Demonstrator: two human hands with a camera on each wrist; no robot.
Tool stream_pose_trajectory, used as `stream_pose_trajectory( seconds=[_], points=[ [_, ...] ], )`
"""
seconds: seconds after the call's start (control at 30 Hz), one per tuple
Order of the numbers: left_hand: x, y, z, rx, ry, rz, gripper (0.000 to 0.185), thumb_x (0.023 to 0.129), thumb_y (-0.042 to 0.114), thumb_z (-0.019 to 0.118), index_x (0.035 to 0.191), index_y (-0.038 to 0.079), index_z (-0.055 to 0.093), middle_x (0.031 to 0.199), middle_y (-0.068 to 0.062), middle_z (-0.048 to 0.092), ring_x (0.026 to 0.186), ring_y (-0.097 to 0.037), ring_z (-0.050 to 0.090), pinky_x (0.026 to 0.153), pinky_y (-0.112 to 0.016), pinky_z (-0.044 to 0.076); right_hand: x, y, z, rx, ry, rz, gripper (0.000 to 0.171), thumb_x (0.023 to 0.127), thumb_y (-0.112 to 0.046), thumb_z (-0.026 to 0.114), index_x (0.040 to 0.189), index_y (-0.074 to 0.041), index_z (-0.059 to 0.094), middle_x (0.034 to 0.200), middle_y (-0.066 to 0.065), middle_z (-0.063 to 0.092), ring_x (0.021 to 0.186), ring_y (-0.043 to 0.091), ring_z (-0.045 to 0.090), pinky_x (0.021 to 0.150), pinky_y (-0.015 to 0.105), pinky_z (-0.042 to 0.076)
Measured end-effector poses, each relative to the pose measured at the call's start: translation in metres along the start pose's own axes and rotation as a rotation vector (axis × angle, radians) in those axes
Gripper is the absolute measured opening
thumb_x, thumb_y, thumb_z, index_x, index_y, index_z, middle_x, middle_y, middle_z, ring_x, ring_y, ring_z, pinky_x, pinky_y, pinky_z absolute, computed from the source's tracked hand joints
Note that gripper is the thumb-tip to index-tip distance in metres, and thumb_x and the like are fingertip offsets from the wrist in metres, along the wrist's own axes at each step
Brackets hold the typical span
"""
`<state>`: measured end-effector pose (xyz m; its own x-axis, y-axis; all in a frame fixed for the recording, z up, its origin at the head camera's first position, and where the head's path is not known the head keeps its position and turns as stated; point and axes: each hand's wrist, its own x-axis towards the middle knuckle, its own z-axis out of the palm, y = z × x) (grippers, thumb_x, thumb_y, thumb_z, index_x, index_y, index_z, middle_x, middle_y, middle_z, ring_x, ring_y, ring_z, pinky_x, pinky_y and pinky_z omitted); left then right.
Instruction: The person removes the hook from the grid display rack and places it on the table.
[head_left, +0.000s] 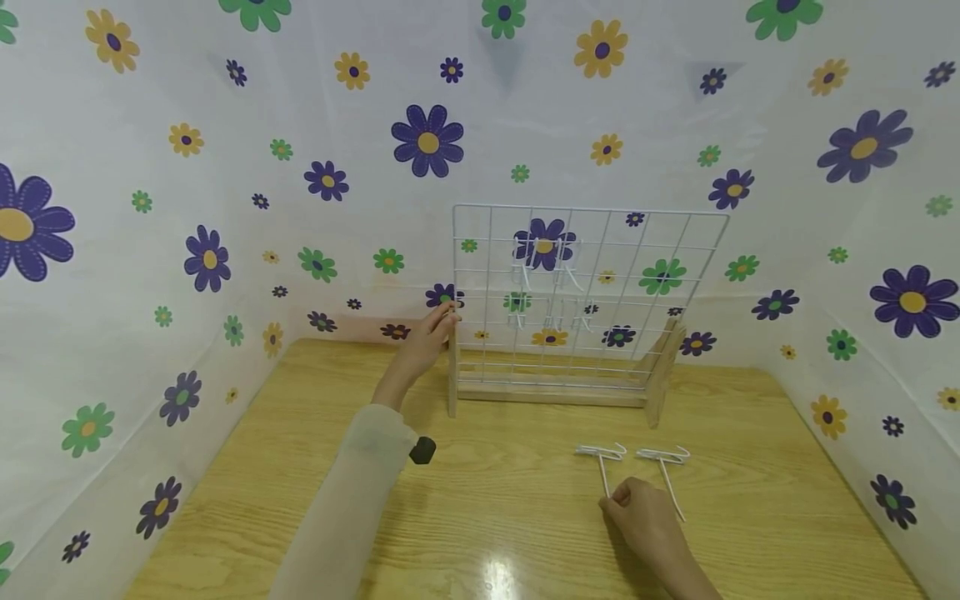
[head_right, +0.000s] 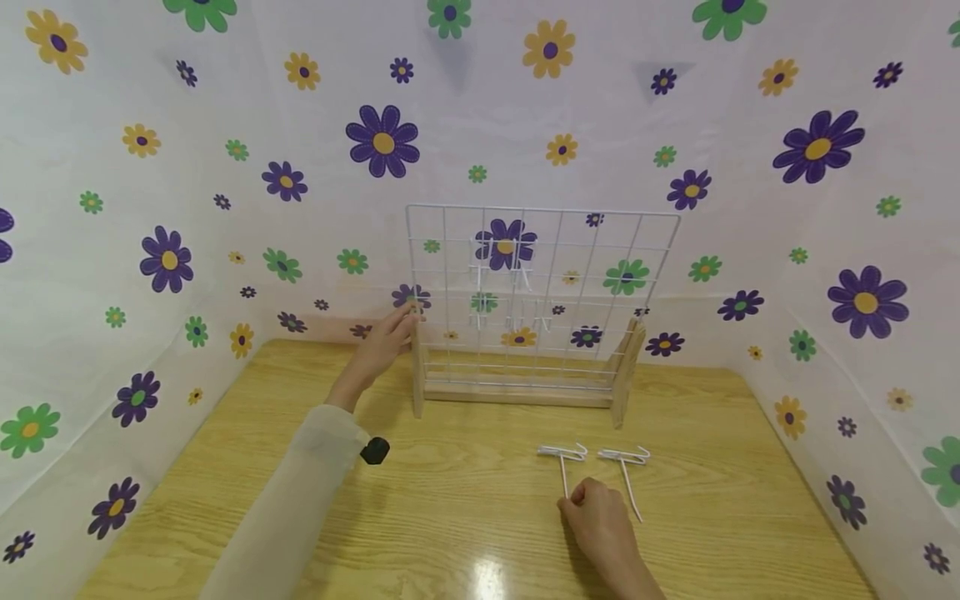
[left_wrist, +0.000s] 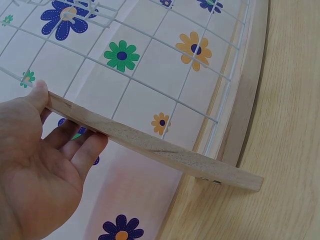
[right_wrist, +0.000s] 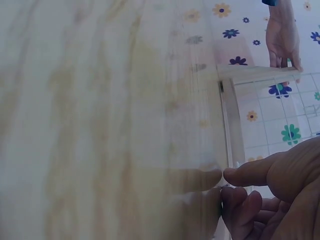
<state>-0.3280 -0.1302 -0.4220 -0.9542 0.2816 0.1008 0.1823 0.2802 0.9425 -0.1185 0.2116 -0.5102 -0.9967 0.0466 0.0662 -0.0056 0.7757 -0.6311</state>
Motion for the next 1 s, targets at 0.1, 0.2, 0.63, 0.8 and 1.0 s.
stream_pose_trajectory(
  seconds=[0.1,0.2,0.63,0.8,1.0],
  points=[
    [0.0,0.0,0.0,0.003,-0.001,-0.012,0.056,0.113,0.04,0.038,0.165,0.02,0.028,0.165,-0.013,0.034,0.151,-0.033,0.033,0.118,-0.048,0.039,0.0,0.0,-0.001,0.002,-0.013,0.026,0.015,0.089,-0.006,0.077,0.083,0.004,0.068,0.065,0.001,0.058,0.047,0.01,0.043,0.041,0.016,0.034],
    [0.0,0.0,0.0,0.006,-0.002,-0.018,0.058,0.113,0.042,0.039,0.165,0.02,0.027,0.166,-0.013,0.032,0.151,-0.033,0.032,0.118,-0.048,0.039,0.0,-0.001,-0.003,0.002,-0.023,0.052,0.016,0.09,-0.008,0.076,0.087,0.006,0.068,0.068,0.003,0.062,0.05,0.011,0.047,0.041,0.018,0.039],
    [0.0,0.0,0.001,0.018,0.0,-0.015,0.056,0.114,0.039,0.038,0.165,0.02,0.027,0.165,-0.013,0.035,0.151,-0.033,0.033,0.118,-0.048,0.039,0.01,-0.006,-0.017,0.081,0.0,0.019,0.026,0.097,-0.008,0.07,0.103,0.016,0.065,0.084,0.023,0.073,0.058,0.019,0.068,0.047,0.026,0.057],
    [0.001,0.001,0.001,0.018,0.003,-0.006,0.055,0.115,0.035,0.035,0.166,0.018,0.026,0.162,-0.013,0.04,0.15,-0.033,0.035,0.118,-0.048,0.039,0.019,-0.013,-0.026,0.086,0.042,-0.047,0.024,0.098,-0.005,0.068,0.105,0.018,0.064,0.081,0.02,0.072,0.057,0.018,0.066,0.045,0.023,0.054],
    [0.0,0.001,-0.001,0.051,0.006,-0.005,0.055,0.115,0.036,0.034,0.166,0.019,0.025,0.161,-0.012,0.041,0.149,-0.034,0.036,0.118,-0.049,0.039,0.031,-0.03,-0.04,0.071,0.109,-0.086,0.023,0.099,-0.007,0.066,0.107,0.015,0.066,0.08,0.018,0.073,0.049,0.013,0.058,0.038,0.021,0.044]
  ],
)
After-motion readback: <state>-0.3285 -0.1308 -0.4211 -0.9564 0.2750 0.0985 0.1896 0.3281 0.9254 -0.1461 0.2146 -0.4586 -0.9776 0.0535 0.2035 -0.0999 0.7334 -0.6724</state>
